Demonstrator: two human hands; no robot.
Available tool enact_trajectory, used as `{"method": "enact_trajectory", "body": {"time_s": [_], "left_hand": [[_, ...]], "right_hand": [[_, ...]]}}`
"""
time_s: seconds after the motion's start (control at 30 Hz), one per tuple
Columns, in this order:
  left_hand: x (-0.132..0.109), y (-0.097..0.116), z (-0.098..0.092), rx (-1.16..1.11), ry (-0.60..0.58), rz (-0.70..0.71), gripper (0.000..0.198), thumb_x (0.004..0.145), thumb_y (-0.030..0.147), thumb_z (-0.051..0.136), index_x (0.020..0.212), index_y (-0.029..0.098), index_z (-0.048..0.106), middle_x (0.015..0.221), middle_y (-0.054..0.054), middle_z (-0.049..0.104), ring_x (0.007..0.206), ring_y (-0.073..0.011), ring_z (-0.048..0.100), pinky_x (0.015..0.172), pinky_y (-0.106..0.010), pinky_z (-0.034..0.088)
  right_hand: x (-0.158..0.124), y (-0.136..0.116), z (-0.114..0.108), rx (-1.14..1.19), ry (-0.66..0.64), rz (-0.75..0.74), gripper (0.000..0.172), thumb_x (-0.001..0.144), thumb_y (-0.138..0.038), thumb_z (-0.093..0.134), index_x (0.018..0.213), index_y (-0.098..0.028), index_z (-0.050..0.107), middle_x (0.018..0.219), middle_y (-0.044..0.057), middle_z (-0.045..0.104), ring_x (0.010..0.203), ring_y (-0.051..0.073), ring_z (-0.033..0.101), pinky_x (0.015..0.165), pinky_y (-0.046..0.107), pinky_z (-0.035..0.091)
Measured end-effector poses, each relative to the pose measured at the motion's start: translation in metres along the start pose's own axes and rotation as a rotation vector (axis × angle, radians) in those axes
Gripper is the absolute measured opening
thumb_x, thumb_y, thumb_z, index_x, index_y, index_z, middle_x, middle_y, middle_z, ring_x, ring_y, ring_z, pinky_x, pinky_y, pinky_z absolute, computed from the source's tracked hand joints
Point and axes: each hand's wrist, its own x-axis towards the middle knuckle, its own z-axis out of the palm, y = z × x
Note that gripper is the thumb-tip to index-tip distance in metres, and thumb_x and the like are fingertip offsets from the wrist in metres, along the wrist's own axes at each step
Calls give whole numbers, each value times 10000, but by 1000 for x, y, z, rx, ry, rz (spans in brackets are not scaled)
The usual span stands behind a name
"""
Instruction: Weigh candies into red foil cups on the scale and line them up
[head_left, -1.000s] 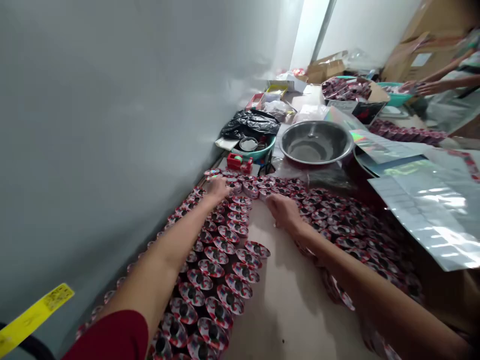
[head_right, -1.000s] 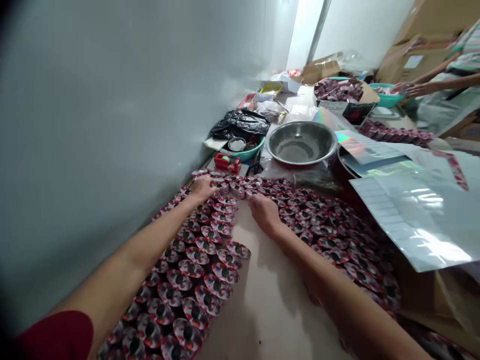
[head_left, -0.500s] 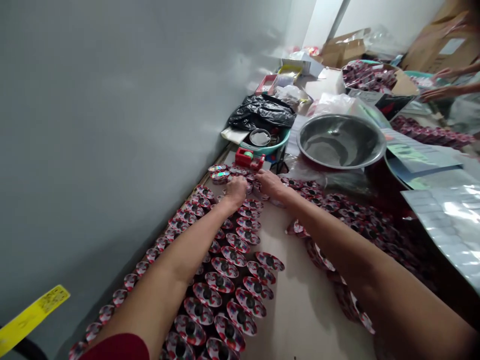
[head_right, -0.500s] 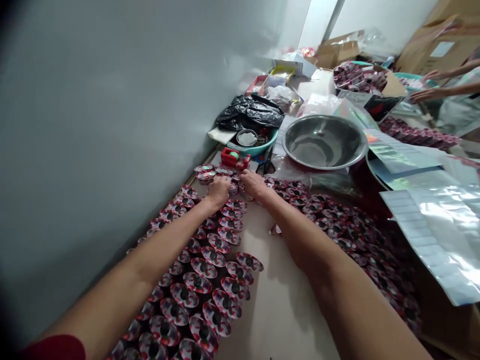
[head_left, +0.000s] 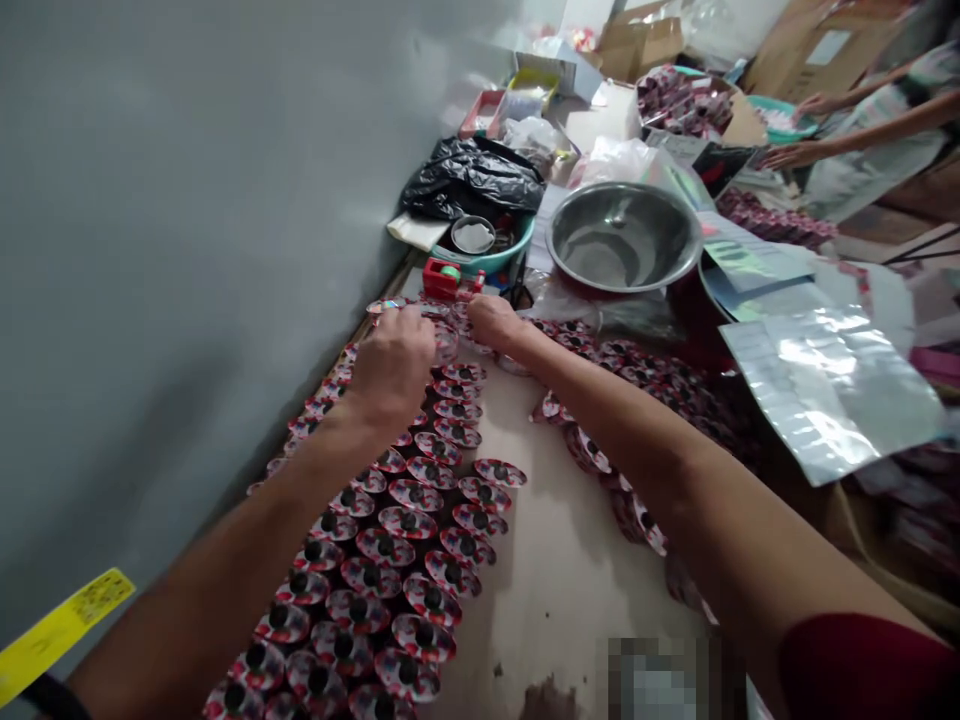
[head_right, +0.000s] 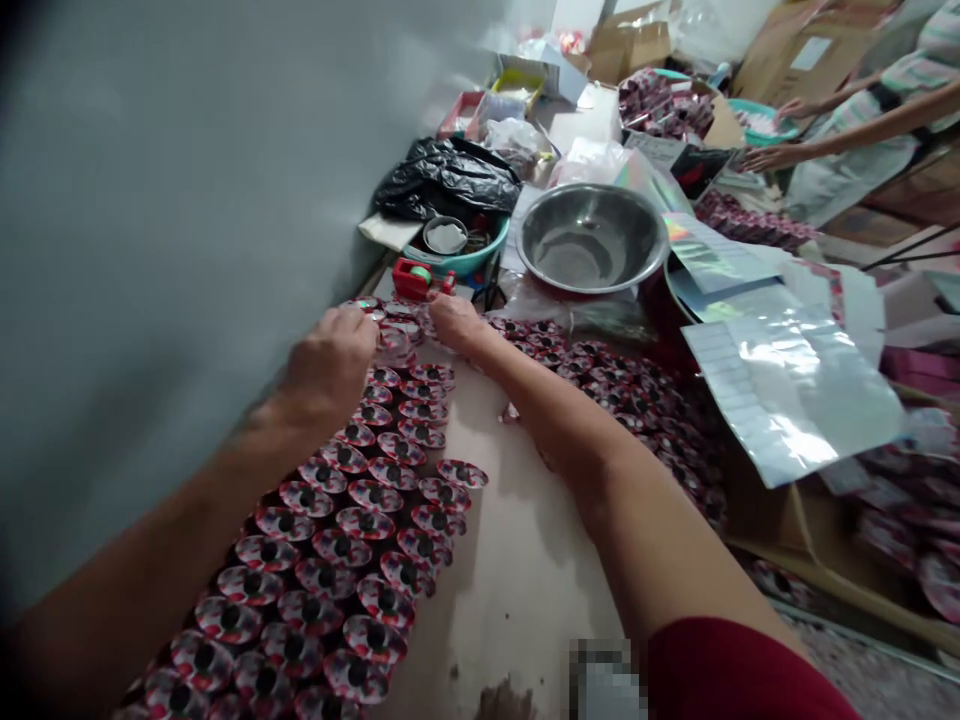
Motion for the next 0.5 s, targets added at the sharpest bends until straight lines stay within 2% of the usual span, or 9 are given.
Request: {"method": "enact_trajectory", "body": {"time_s": [0.07, 0.13, 0.2, 0.23, 0.3, 0.37, 0.43, 0.5], "left_hand": [[-41, 31, -9, -30, -88, 77, 488, 1000, 71, 354, 1178, 254, 770, 1189, -180, 671, 1152, -364, 613, 928, -531, 586], [-85, 72, -6, -90, -258, 181, 479, 994, 81, 390, 1183, 282, 781, 1121, -180, 682, 1092, -347, 632, 839, -506, 595], [-129, 113, 11, -155, -387, 287, 447, 967, 61, 469, 1208, 270, 782, 1138, -185, 688, 1057, -325, 648, 758, -465, 582], [-149, 132, 23, -184, -441, 348, 419, 955, 53, 514, 1214, 246, 782, 1127, -191, 692, 1054, -319, 655, 739, -447, 574], [-184, 164, 53, -212, -481, 412, 362, 945, 51, 581, 1211, 200, 776, 1115, -191, 700, 1047, -318, 667, 726, -434, 571], [-210, 187, 82, -191, -497, 394, 366, 941, 37, 609, 1235, 194, 758, 1119, -181, 708, 1045, -305, 680, 747, -418, 583], [-226, 203, 104, -167, -516, 341, 337, 939, 33, 626, 1208, 185, 760, 1127, -176, 717, 1053, -304, 697, 757, -410, 595], [-234, 215, 118, -151, -528, 297, 285, 954, 59, 643, 1185, 177, 761, 1120, -169, 729, 1063, -309, 710, 769, -407, 605]], "right_hand": [[-28, 2, -18, -4, 22, 28, 400, 962, -101, 577, 1300, 15, 757, 1337, 278, 736, 1277, 368, 693, 1044, 357, 533], [-72, 6, -33, -16, 34, 63, 388, 947, -139, 618, 1270, 4, 778, 1294, 281, 752, 1233, 388, 713, 1009, 378, 544], [-130, 10, -41, -27, 4, 107, 342, 948, -224, 653, 1174, -34, 825, 1177, 262, 789, 1138, 391, 748, 938, 383, 558], [-162, 11, -39, -26, -54, 140, 328, 954, -279, 660, 1116, -60, 843, 1112, 248, 800, 1079, 379, 765, 890, 371, 562], [-225, 12, -23, -4, -172, 193, 321, 952, -360, 673, 1034, -109, 856, 1076, 222, 804, 1014, 360, 776, 827, 357, 559], [-280, 10, 6, 56, -293, 232, 270, 955, -310, 659, 1031, -136, 851, 1104, 202, 802, 1039, 338, 779, 825, 335, 553], [-322, 7, 41, 109, -360, 256, 275, 990, -278, 616, 1064, -139, 841, 1136, 200, 793, 1038, 329, 790, 811, 330, 555], [-349, 3, 74, 134, -397, 264, 247, 987, -188, 599, 1053, -140, 833, 1102, 185, 797, 967, 301, 809, 749, 307, 550]]}}
